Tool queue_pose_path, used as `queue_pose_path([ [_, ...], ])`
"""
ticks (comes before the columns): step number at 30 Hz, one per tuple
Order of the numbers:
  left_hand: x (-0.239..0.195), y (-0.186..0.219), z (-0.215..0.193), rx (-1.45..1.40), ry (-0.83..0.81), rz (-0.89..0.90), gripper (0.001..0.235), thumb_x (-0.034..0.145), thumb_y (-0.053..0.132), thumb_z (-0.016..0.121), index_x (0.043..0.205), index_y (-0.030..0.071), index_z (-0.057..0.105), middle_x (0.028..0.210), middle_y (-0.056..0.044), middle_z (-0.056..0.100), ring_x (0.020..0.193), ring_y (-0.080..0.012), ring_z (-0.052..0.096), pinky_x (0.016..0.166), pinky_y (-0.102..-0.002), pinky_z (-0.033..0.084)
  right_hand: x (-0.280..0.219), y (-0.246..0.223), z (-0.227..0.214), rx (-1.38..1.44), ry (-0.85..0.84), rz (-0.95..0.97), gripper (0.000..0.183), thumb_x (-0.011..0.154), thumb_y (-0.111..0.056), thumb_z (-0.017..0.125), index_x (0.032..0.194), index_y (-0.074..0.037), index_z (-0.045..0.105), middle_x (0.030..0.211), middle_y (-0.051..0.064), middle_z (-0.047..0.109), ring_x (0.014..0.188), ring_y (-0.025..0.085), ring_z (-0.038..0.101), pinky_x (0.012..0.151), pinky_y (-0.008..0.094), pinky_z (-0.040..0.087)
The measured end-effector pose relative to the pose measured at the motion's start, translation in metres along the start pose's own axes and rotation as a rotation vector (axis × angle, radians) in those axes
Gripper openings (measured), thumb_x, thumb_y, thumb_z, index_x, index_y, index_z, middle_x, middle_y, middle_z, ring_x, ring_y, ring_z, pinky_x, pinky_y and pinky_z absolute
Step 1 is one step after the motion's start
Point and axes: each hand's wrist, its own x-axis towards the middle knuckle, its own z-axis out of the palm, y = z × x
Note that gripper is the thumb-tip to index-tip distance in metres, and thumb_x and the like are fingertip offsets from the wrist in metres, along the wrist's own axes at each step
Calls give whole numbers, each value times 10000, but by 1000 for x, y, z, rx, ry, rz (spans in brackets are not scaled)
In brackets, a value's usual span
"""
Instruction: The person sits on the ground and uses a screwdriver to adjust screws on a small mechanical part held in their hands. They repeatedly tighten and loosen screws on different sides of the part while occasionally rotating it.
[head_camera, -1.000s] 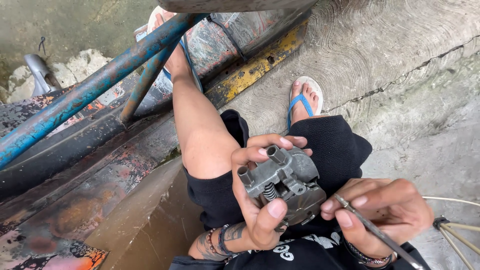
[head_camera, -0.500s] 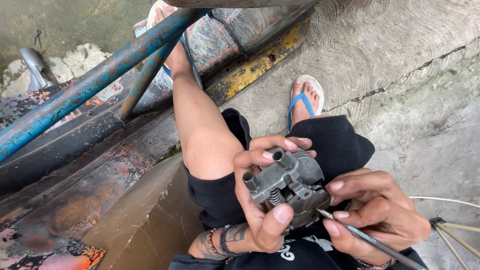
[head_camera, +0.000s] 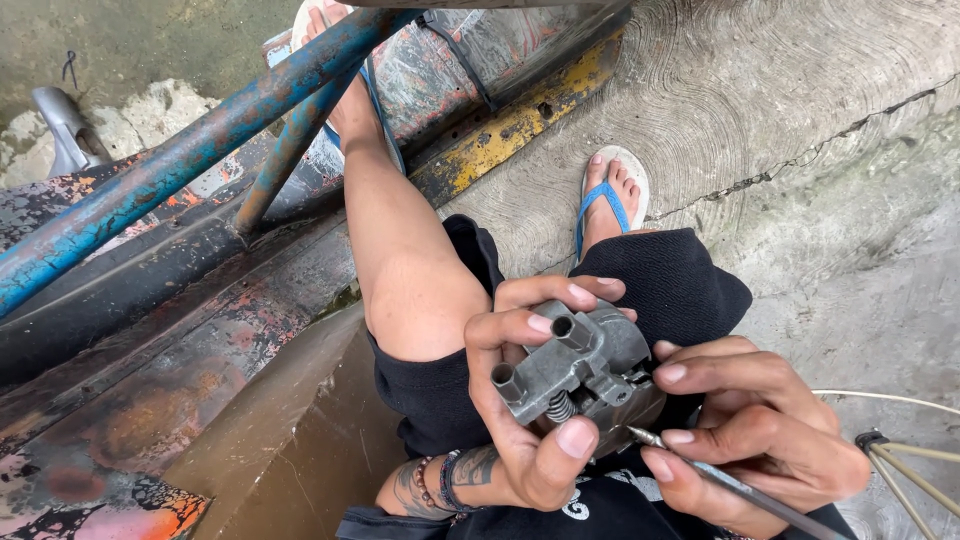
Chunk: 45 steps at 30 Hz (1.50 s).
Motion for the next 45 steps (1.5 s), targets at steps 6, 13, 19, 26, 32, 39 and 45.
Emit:
queue_pose_path([
  [6,0,1,-1,-8,-8,-8,396,1014,347,671,1280,149,453,1248,-201,483,1208,-398,588,1011,-442,577,-1,3,1,-3,11,-9,220,642,-196,850,702,-107,658,980,252,701,819,258,786,791,297,634],
  [13,0,-1,-2,-43,-9,-15,412,1031,358,684,1290,140,448,1260,-202,469,1224,-405,577,1025,-452,571,-4,-5,-5,-16,-42,68,222,639,-204,849,720,-95,675,1070,304,705,904,286,807,866,335,640],
  [19,2,2,0,-75,-2,-23,404,1036,346,683,1291,139,447,1273,-205,464,1251,-396,565,1034,-457,569,11,-41,1,-147,-56,166,218,591,-151,849,648,-72,654,1174,445,621,1075,411,774,1062,473,629],
  [26,4,5,-1,27,-33,23,381,1026,373,659,1247,124,472,1242,-177,511,1199,-361,590,1108,-500,502,19,-52,-16,-329,-289,7,222,751,-196,769,599,-72,666,1069,280,725,914,293,844,828,308,698],
  [32,2,3,0,-52,-20,-12,389,1018,341,663,1271,118,468,1274,-165,486,1241,-372,577,1125,-507,472,-10,-29,-38,-54,-85,108,156,678,-143,801,709,-111,651,1063,197,729,983,296,848,855,328,786],
  [39,2,0,-1,-47,-33,22,395,1021,348,662,1279,126,463,1275,-167,484,1242,-367,561,1144,-516,454,1,-25,-5,89,-12,148,149,727,-10,767,760,-58,630,1194,290,634,1201,418,736,1125,432,629],
  [45,3,2,0,5,-25,40,382,1029,370,666,1264,139,472,1259,-161,504,1211,-357,580,1125,-515,482,0,-17,8,-1,55,146,173,747,-115,777,722,-103,606,1056,191,682,1086,357,760,1003,361,634],
])
